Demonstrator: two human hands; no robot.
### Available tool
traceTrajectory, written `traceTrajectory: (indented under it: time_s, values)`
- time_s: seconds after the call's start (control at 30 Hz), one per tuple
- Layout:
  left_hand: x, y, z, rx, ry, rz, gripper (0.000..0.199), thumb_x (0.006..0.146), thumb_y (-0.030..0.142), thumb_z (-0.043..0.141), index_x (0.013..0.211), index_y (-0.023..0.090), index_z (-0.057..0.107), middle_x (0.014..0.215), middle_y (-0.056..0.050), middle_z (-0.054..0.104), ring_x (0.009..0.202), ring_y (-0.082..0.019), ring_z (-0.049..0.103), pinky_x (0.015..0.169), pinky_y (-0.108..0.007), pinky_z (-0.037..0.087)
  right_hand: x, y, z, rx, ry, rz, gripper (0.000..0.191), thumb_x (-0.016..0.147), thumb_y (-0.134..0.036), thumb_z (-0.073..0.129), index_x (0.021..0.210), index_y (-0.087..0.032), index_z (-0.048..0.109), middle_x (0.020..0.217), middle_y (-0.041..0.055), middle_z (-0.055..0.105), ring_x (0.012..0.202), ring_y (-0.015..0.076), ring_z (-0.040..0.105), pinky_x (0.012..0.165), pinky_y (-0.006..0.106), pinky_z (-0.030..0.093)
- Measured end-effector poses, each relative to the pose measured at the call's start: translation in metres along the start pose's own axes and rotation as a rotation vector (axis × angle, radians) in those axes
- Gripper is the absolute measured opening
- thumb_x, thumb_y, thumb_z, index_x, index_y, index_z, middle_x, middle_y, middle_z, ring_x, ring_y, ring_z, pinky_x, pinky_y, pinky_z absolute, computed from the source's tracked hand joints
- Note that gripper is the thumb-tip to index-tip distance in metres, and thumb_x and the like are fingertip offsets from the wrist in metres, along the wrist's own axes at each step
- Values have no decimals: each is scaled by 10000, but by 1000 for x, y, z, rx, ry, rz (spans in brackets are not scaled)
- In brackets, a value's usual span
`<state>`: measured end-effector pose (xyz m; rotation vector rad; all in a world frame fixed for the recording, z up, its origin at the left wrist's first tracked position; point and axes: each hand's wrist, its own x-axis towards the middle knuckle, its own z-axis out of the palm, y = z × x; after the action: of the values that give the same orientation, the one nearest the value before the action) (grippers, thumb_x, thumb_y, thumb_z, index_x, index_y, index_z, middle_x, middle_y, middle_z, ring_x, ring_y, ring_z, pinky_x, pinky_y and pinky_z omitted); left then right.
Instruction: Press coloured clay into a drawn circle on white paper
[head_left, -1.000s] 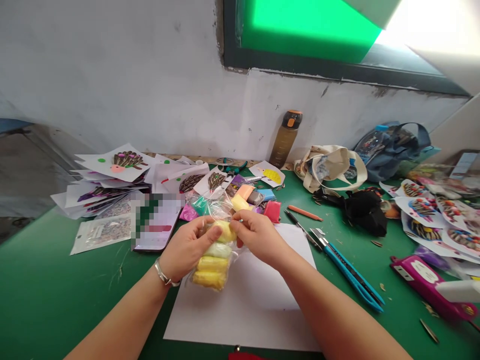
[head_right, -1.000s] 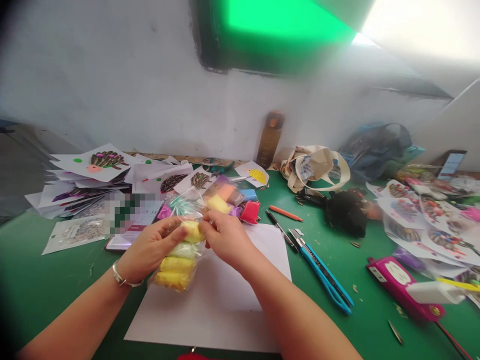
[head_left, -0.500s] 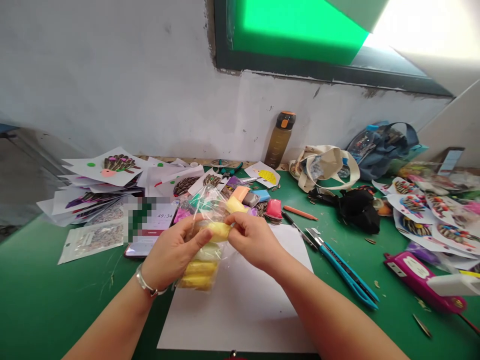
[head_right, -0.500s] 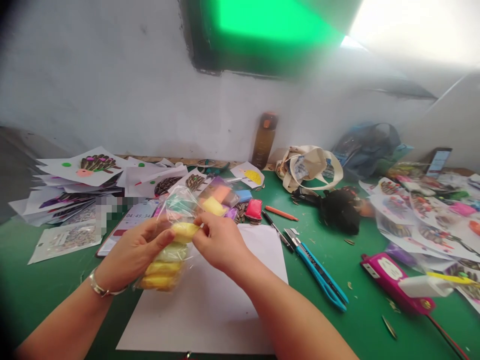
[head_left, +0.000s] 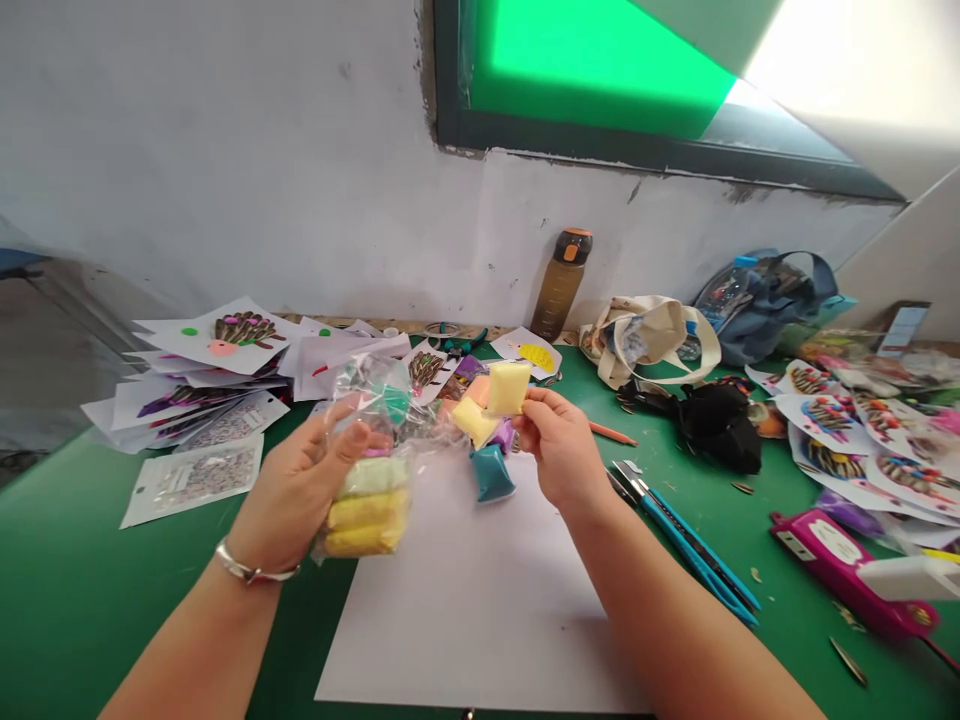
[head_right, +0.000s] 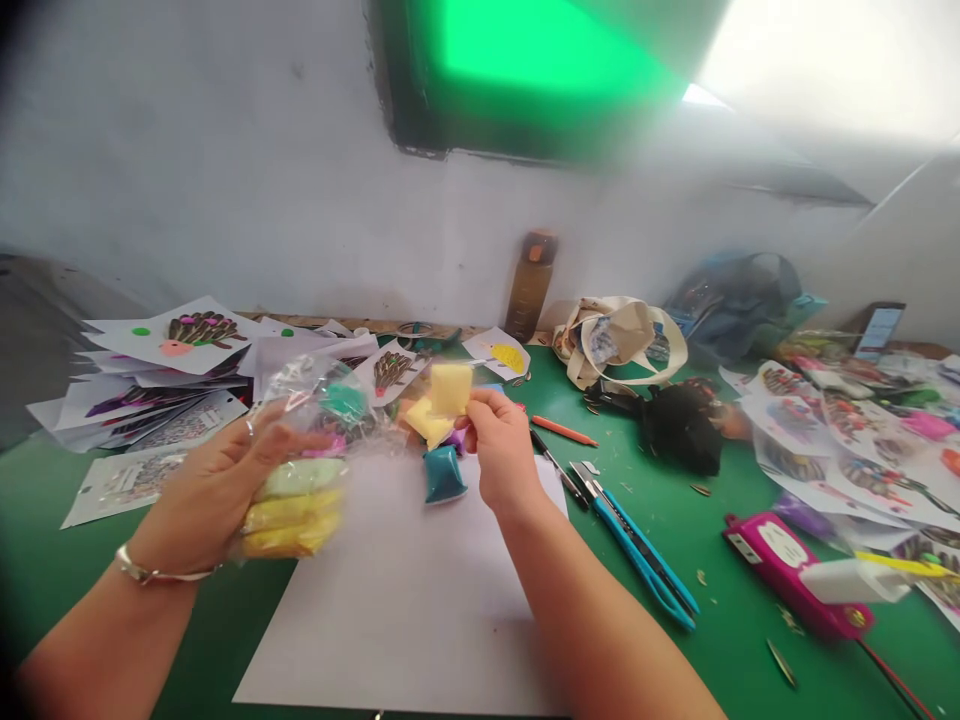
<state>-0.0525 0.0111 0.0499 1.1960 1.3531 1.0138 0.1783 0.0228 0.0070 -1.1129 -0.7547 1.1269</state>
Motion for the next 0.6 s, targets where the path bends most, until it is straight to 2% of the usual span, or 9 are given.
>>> traceTrajectory:
  time_s: [0.07, 0.17, 0.23, 0.3, 0.4, 0.47, 0.53, 0.6]
  values:
    - [-3, 11, -2, -85, 9, 14, 739, 741, 530, 673, 1374, 288, 378, 986, -62, 721, 582, -160, 641, 482, -262, 548, 1, 5, 1, -155, -65, -23, 278, 758, -293, 535, 970, -153, 649, 692, 3, 612, 469, 65, 406, 460, 201, 329]
    - [-6, 31, -4, -95, 34, 95, 719, 748, 538, 664, 1374, 303, 399, 996, -74, 722, 637, -192, 673, 481, -263, 560, 1, 14, 3, -441, -146, -65, 349, 780, -330, 523, 1077, -190, 642, 787, 15, 636, 554, 99, 481, 514, 221, 381]
    - [-5, 44, -6, -72, 56, 139, 679, 757, 530, 658, 1355, 298, 434, 1008, -74, 721, 629, -185, 675, 483, -271, 571, 1, 16, 1, -599, -128, -126, 348, 783, -330, 527, 1087, -208, 645, 780, 5, 623, 607, 119, 498, 541, 227, 384]
    - [-3, 56, -7, -59, 69, 161, 641, 758, 528, 660, 1314, 258, 490, 1011, -83, 721, 654, -186, 684, 495, -271, 578, 1, 13, -2, -647, -97, -189, 317, 807, -346, 509, 1055, -212, 656, 753, -1, 605, 619, 128, 490, 547, 230, 375]
    - [0, 63, -4, -81, 22, 185, 583, 763, 550, 641, 1201, 168, 595, 1031, -122, 711, 740, -227, 698, 498, -279, 580, -2, 2, -3, -516, -110, -196, 352, 830, -419, 513, 1074, -200, 641, 843, 27, 631, 678, 145, 526, 585, 244, 407]
    - [2, 59, -1, -152, -47, 238, 535, 790, 515, 633, 1216, 195, 592, 1051, -104, 710, 832, -236, 697, 535, -264, 580, -6, -7, -1, -361, -168, -141, 451, 817, -477, 547, 1170, -199, 590, 999, 63, 645, 799, 174, 579, 670, 268, 452]
    - [4, 48, 5, -212, -177, 222, 464, 808, 454, 638, 1207, 219, 608, 1084, -87, 702, 847, -231, 694, 581, -269, 579, -11, -13, 3, -191, -309, -50, 555, 834, -564, 492, 1256, -206, 528, 1122, 96, 628, 932, 211, 603, 763, 318, 476]
    - [7, 34, 10, -229, -277, 194, 373, 828, 404, 629, 1144, 209, 650, 1098, -81, 698, 935, -228, 672, 664, -253, 565, -16, -18, 6, -43, -493, 12, 651, 866, -660, 322, 1320, -218, 472, 1201, 119, 602, 1038, 244, 595, 826, 383, 482]
